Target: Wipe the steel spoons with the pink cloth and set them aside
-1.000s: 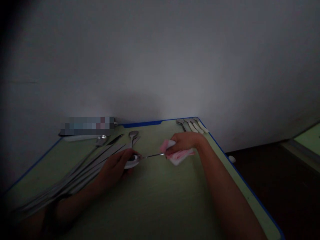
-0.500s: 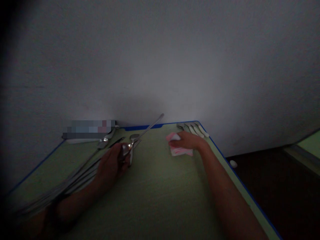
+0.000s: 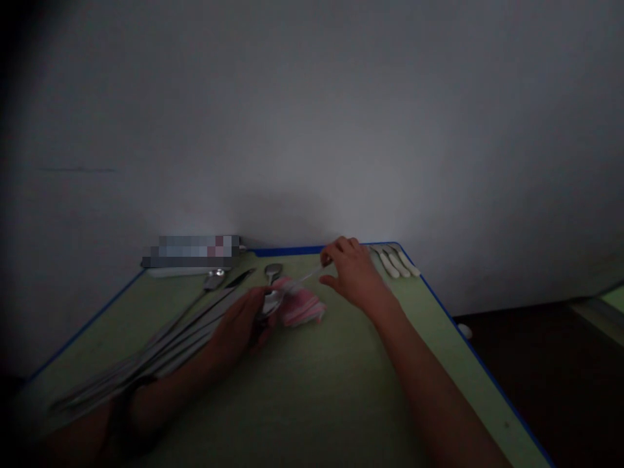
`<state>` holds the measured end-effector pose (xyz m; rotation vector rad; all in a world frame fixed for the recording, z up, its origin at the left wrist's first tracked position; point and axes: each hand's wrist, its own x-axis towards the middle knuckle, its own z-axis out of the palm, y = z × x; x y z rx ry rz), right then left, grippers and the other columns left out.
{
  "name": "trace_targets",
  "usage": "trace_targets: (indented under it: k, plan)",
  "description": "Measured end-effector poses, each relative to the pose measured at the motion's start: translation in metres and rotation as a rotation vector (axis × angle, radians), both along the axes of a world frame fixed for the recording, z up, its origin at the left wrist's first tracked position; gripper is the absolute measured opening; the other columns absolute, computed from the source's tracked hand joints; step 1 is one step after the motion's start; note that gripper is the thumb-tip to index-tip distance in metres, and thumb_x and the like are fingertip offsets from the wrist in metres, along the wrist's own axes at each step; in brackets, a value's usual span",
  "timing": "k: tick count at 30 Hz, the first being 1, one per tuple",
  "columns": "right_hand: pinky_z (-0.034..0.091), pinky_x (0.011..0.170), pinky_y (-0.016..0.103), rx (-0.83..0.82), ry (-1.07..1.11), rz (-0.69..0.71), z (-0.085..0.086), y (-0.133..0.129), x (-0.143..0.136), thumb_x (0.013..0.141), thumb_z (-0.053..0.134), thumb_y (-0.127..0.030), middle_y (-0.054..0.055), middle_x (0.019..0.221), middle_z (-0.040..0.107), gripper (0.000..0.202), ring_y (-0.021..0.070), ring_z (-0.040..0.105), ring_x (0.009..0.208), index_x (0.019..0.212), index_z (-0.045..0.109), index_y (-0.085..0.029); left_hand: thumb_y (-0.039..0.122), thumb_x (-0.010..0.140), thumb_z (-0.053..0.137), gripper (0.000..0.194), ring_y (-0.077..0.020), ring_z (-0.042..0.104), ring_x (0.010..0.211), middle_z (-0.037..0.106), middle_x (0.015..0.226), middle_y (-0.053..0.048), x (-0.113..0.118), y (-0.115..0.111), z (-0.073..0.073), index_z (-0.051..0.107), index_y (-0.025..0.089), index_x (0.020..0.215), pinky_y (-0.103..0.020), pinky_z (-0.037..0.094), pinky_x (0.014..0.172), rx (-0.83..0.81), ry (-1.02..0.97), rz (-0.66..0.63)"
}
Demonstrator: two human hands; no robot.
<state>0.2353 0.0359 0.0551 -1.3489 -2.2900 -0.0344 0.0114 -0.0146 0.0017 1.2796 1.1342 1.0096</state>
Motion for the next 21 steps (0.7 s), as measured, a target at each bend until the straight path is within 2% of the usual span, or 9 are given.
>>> trace_targets:
  k: [2,4,6,9,11,13,15,19,21]
  plan:
    - [0.028,0.093,0.04,-0.004,-0.05,0.081,-0.005,-0.001,-0.01,0.078,0.065,-0.034,0.006,0.104,0.06,0.017,0.024,0.048,0.105,0.092,0.062,-0.023,0.052,0.089,0.038,0.037,-0.0067,0.041,0.034,0.052,0.056,0.006,-0.001,0.0,-0.002,0.052,0.018,0.093,-0.016,0.031,0.031,-0.016,-0.038,-0.033]
    - [0.028,0.092,0.039,-0.083,-0.068,0.168,-0.009,0.002,-0.013,0.083,0.059,-0.034,0.004,0.096,0.064,0.014,0.0214,0.051,0.1,0.088,0.064,-0.023,0.055,0.088,0.039,0.041,-0.0078,0.044,0.036,0.054,0.059,0.005,-0.002,0.001,-0.004,0.054,0.018,0.1,-0.017,0.031,0.032,-0.034,-0.086,-0.068]
    - [0.034,0.08,0.031,-0.246,-0.047,0.241,-0.01,0.006,-0.006,0.086,0.054,-0.038,0.003,0.082,0.065,0.021,0.0167,0.055,0.083,0.087,0.066,-0.02,0.062,0.086,0.033,0.054,-0.0091,0.044,0.036,0.055,0.058,0.003,-0.003,0.002,-0.006,0.054,0.017,0.107,-0.018,0.03,0.032,-0.064,-0.14,-0.133]
    - [0.033,0.058,0.025,-0.482,0.061,0.219,-0.005,0.011,0.016,0.085,0.049,-0.048,0.001,0.063,0.06,0.037,0.0119,0.049,0.058,0.084,0.068,-0.017,0.067,0.086,0.02,0.067,-0.0108,0.044,0.037,0.055,0.056,0.002,-0.004,0.0,-0.007,0.052,0.017,0.117,-0.02,0.03,0.034,-0.081,-0.158,-0.269]
    - [0.033,0.055,0.024,-0.455,0.159,0.144,0.0,0.013,0.034,0.086,0.045,-0.051,0.001,0.063,0.059,0.041,0.0115,0.048,0.057,0.082,0.067,-0.016,0.059,0.089,0.027,0.054,-0.011,0.046,0.043,0.055,0.059,0.003,-0.005,-0.003,-0.007,0.052,0.02,0.118,-0.02,0.033,0.039,0.018,-0.037,-0.304]
    - [0.035,0.057,0.023,-0.354,0.249,0.026,0.003,0.014,0.049,0.086,0.043,-0.051,0.002,0.073,0.062,0.042,0.0123,0.05,0.061,0.091,0.066,-0.016,0.044,0.091,0.041,0.034,-0.0104,0.048,0.05,0.055,0.061,0.004,-0.006,-0.008,-0.007,0.056,0.02,0.109,-0.02,0.036,0.047,0.206,0.16,-0.288]
    - [0.036,0.058,0.024,-0.251,0.299,-0.097,0.005,0.015,0.062,0.086,0.044,-0.048,0.004,0.076,0.063,0.039,0.0129,0.052,0.063,0.095,0.064,-0.016,0.031,0.09,0.044,0.02,-0.0102,0.049,0.055,0.055,0.063,0.004,-0.008,-0.011,-0.01,0.059,0.019,0.097,-0.02,0.037,0.053,0.395,0.33,-0.264]
    - [0.037,0.059,0.025,-0.141,0.252,-0.353,0.001,0.021,0.074,0.085,0.043,-0.04,0.003,0.06,0.06,0.034,0.0142,0.052,0.056,0.088,0.064,-0.014,0.02,0.089,0.044,0.016,-0.0119,0.053,0.064,0.059,0.072,0.001,-0.013,-0.012,-0.015,0.058,0.018,0.094,-0.023,0.041,0.06,0.646,0.479,-0.224]
    - [0.037,0.06,0.026,-0.141,0.209,-0.42,-0.002,0.023,0.075,0.087,0.039,-0.036,0.004,0.059,0.06,0.034,0.0148,0.053,0.056,0.087,0.065,-0.014,0.017,0.087,0.045,0.014,-0.0135,0.055,0.07,0.06,0.078,-0.001,-0.013,-0.011,-0.014,0.058,0.018,0.093,-0.025,0.043,0.065,0.742,0.491,-0.21]
